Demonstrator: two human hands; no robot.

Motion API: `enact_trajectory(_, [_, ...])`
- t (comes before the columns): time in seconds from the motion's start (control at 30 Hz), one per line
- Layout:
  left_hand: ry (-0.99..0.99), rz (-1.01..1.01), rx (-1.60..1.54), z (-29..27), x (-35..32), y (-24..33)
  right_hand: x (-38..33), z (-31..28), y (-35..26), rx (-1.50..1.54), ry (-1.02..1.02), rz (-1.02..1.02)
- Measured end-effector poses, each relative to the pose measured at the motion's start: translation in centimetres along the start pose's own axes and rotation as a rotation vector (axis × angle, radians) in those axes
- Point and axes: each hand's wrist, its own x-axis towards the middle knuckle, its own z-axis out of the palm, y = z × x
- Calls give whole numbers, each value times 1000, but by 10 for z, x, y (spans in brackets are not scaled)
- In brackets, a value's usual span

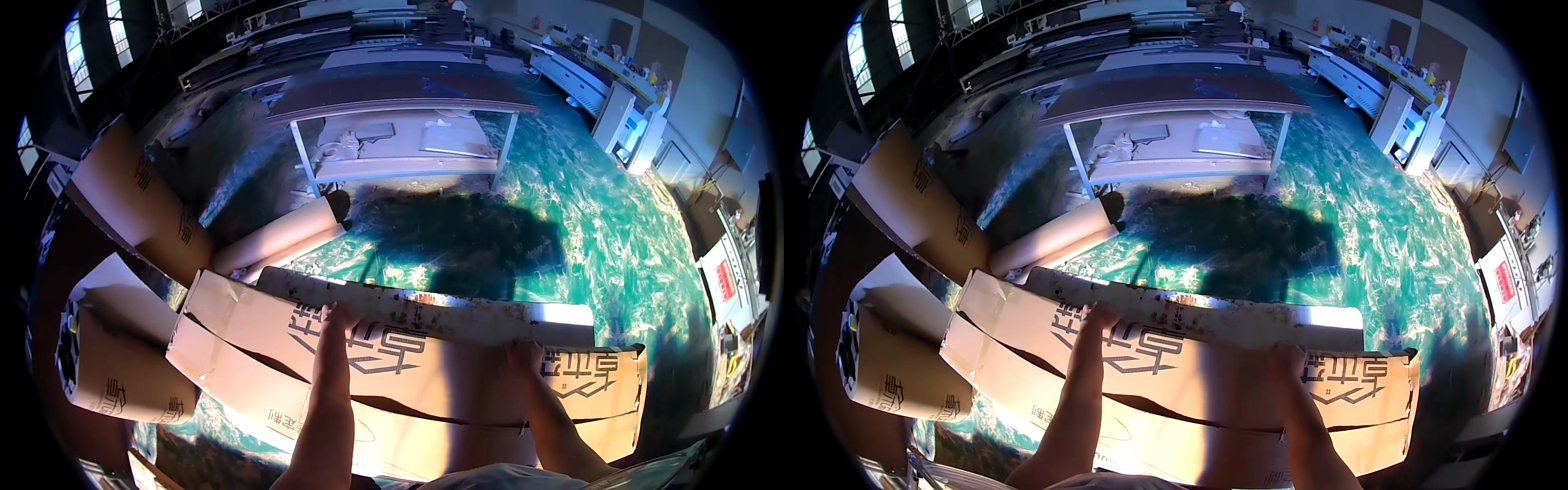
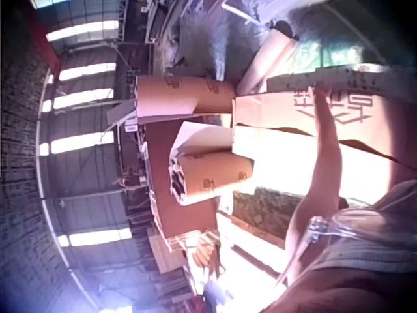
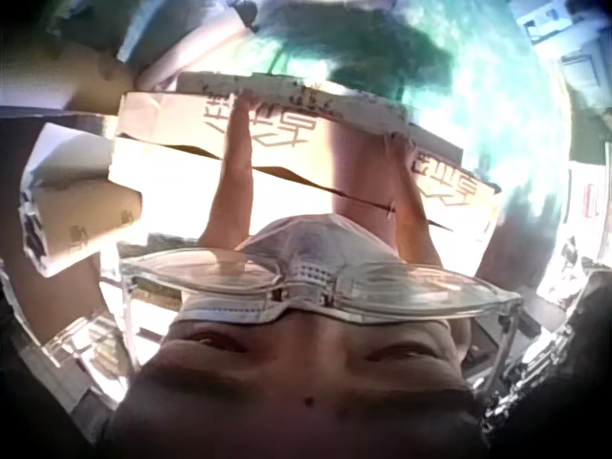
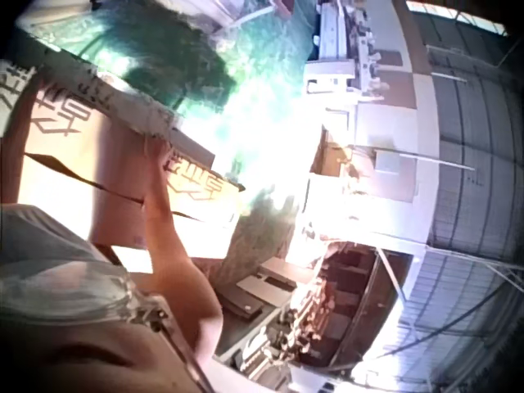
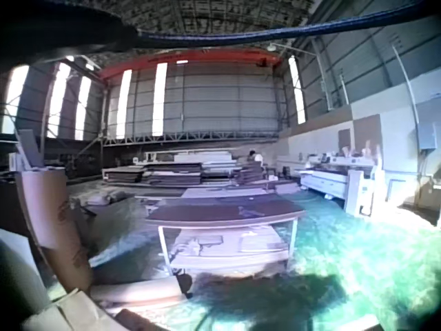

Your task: The person folds cardboard packaging around items, tapes the seams shut with tape, writes on the package with a marker, and stacks the sealed box onto a pile.

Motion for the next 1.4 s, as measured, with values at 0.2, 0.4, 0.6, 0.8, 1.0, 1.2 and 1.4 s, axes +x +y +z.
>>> enact_trajectory(0.2, [49, 18, -93, 42, -61, -27, 6, 52, 35, -182, 130, -125])
enact_trajectory(0.4, [17, 146, -48, 54, -156, 30, -4, 76, 207, -338, 123, -402])
enact_trajectory(0.6, [709, -46, -373, 168, -281, -10, -9, 88, 181, -189, -252, -265])
enact_trajectory(0.8, [957, -1440, -434, 277, -509, -44, -10, 72, 154, -171, -377, -326])
enact_trajectory(1.0, [1126, -1445, -363, 314, -543, -150, -13, 42, 110, -182, -428, -408])
enact_trajectory(1.2, [593, -1797, -1471, 283, -473, -244, -21, -12, 70, -189, -376, -443])
enact_trajectory(1.4, [1508, -628, -2294, 386, -495, -248, -36, -7, -53, 48, -358, -837])
